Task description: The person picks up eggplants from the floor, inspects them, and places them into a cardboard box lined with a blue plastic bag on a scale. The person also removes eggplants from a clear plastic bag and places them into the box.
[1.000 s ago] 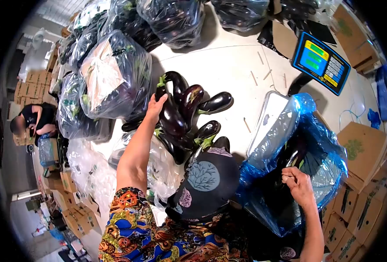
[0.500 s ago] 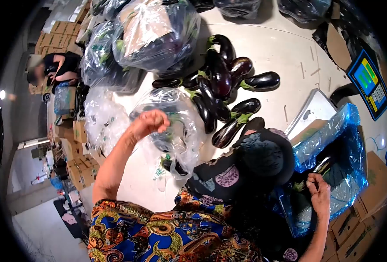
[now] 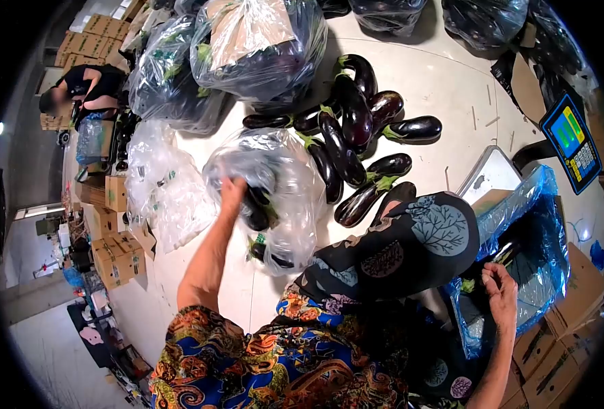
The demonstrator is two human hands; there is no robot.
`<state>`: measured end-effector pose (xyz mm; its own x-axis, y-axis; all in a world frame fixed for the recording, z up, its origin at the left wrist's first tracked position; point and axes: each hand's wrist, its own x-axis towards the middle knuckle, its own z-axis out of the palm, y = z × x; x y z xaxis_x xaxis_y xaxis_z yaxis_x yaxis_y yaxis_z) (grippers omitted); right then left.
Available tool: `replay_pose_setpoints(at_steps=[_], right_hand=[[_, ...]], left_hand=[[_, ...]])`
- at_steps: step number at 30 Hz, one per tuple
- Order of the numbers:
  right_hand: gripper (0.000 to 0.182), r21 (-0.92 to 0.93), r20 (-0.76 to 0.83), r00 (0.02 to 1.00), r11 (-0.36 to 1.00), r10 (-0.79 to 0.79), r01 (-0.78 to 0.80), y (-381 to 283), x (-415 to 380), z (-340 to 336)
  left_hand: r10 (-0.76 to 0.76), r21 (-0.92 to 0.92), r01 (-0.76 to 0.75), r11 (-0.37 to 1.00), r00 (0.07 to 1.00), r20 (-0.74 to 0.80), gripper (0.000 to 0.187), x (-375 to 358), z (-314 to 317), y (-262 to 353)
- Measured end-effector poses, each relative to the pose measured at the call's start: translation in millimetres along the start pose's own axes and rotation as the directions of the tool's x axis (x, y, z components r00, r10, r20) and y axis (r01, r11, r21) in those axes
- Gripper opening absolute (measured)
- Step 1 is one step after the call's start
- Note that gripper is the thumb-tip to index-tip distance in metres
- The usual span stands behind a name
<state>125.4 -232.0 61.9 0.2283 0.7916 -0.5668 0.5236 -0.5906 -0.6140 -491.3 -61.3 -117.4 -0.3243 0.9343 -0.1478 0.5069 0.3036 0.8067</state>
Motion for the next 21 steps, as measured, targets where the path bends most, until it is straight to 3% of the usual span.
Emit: replay_pose_setpoints(at_steps=[1, 2, 3, 5, 6, 8, 9, 11, 14, 17, 20, 21], right_hand=[[0.025, 0.031, -0.009, 1.000, 1.000, -0.002, 0.002, 4.7, 1.0, 1.8], [0.025, 0.063, -0.021, 1.000, 0.998, -0.005, 0.006, 9.2, 2.8, 2.9], [0.025, 0.073, -0.024, 1.000, 0.997, -0.004, 0.006, 14.2, 4.3, 4.0], [0.025, 0.095, -0.030, 1.000, 0.995, -0.003, 0.006, 21.5, 6.8, 6.3], [0.025, 0.089, -0.028, 1.000, 0.996, -0.001, 0.003, 20.1, 6.1, 7.5], [0.025, 0.077, -0.027, 1.000, 0.997, 0.011, -0.009, 18.3, 2.3, 10.7], [0.025, 0.062, -0.024, 1.000, 0.998, 0.011, -0.009, 19.2, 0.4, 11.0], [0.024, 0.031, -0.011, 1.000, 1.000, 0.002, -0.001, 20.1, -0.1, 12.6], [0.023, 0.074, -0.008, 1.000, 0.997, -0.007, 0.008, 26.6, 4.0, 14.2], [0.023, -0.010, -0.001, 1.000, 1.000, -0.009, 0.009, 3.7, 2.5, 18.8], [0.023, 0.000, -0.005, 1.000, 1.000, -0.011, 0.011, -7.2, -3.8, 22.4], [0.023, 0.003, -0.010, 1.000, 1.000, -0.003, 0.003, -7.8, -6.5, 22.1]], left_hand=[[-0.031, 0.110, 0.027, 0.994, 0.999, 0.033, 0.049, 31.5, -15.6, -12.3], [-0.022, 0.087, 0.044, 0.995, 0.970, -0.243, 0.029, 52.0, -15.2, -30.8], [-0.045, 0.038, 0.058, 0.998, 0.959, -0.279, 0.042, 55.5, -21.6, -25.6], [-0.029, 0.350, 0.098, 0.932, 0.980, -0.198, 0.048, 55.7, -29.8, -46.8], [0.190, 0.515, 0.003, 0.857, 0.927, -0.322, 0.061, 36.6, -16.0, -64.7], [-0.243, 0.432, 0.302, 0.850, 0.952, -0.186, 0.080, 20.0, -7.5, -112.9], [-0.399, 0.518, 0.468, 0.716, 0.883, -0.247, 0.082, 1.9, 0.5, -93.8], [-0.452, 0.431, 0.533, 0.728, 0.846, -0.283, 0.084, -20.5, 1.0, -97.4], [-0.388, 0.479, 0.481, 0.734, 0.876, -0.286, 0.085, -30.8, 3.7, -91.7], [-0.236, 0.504, 0.345, 0.791, 0.934, -0.269, 0.079, -45.7, 6.4, -96.6], [-0.255, 0.363, 0.286, 0.887, 0.958, -0.132, 0.074, -56.3, 1.5, -96.2], [-0.240, 0.325, 0.271, 0.906, 0.962, -0.133, 0.062, -63.4, -1.4, -85.4]])
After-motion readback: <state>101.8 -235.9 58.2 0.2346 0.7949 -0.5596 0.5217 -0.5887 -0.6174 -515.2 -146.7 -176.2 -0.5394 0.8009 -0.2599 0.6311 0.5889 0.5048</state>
